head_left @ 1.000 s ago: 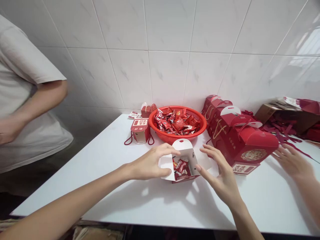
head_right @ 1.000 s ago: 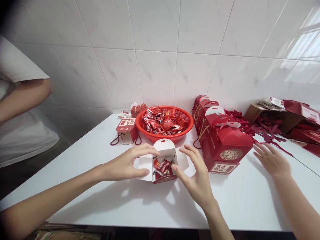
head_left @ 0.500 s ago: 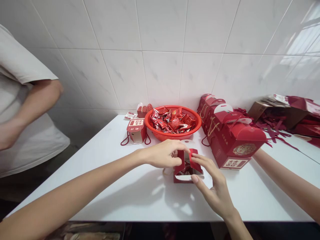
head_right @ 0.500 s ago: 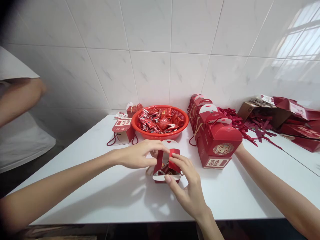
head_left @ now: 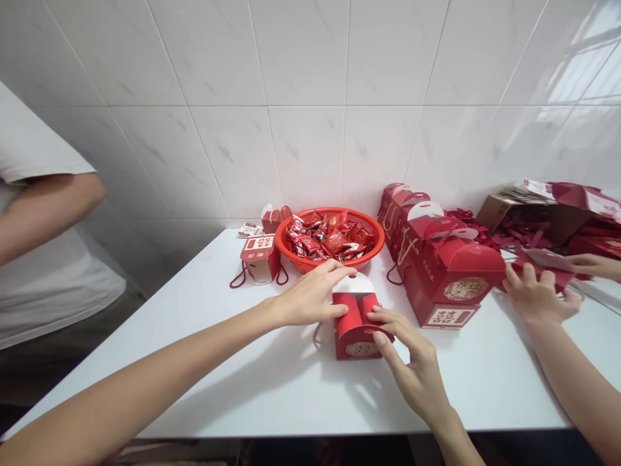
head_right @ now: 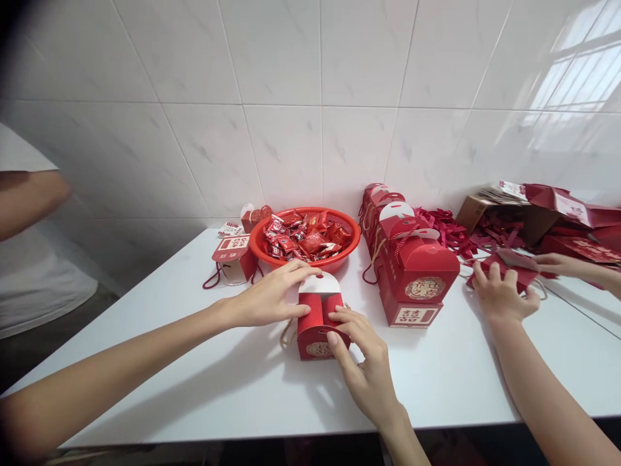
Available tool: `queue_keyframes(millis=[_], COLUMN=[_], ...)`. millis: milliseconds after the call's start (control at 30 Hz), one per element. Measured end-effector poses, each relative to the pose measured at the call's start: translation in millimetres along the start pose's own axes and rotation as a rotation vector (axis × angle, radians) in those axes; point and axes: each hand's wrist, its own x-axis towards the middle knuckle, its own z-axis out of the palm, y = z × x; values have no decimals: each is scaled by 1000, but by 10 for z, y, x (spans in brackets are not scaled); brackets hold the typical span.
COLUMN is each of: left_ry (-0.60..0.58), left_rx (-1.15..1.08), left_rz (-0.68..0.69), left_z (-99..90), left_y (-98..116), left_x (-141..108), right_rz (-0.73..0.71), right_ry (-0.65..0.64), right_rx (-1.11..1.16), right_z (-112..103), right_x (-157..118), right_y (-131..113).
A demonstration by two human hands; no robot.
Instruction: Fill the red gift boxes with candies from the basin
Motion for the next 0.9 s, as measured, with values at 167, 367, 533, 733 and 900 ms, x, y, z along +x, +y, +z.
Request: queue_keyframes(millis=[167,367,533,733,900], left_ry=[69,168,119,81,74], left_rx=[-86,-134,-240,-202,-217], left_rz=[-64,-82,-49,-55,-68], left_z=[54,115,159,156,235], left_y=[-2,-14,-40,18,68], left_x=[-30,-29,-38,-42,-27], right_rz=[36,-1,-39,-19,40], right_ry=[135,188,251,287,246], right_rx=[-24,-95,-197,-261,-364], right_z=[96,172,198,249,351], right_x=[-2,-17,-31,-72,-167], right_y=[19,29,42,16,-95])
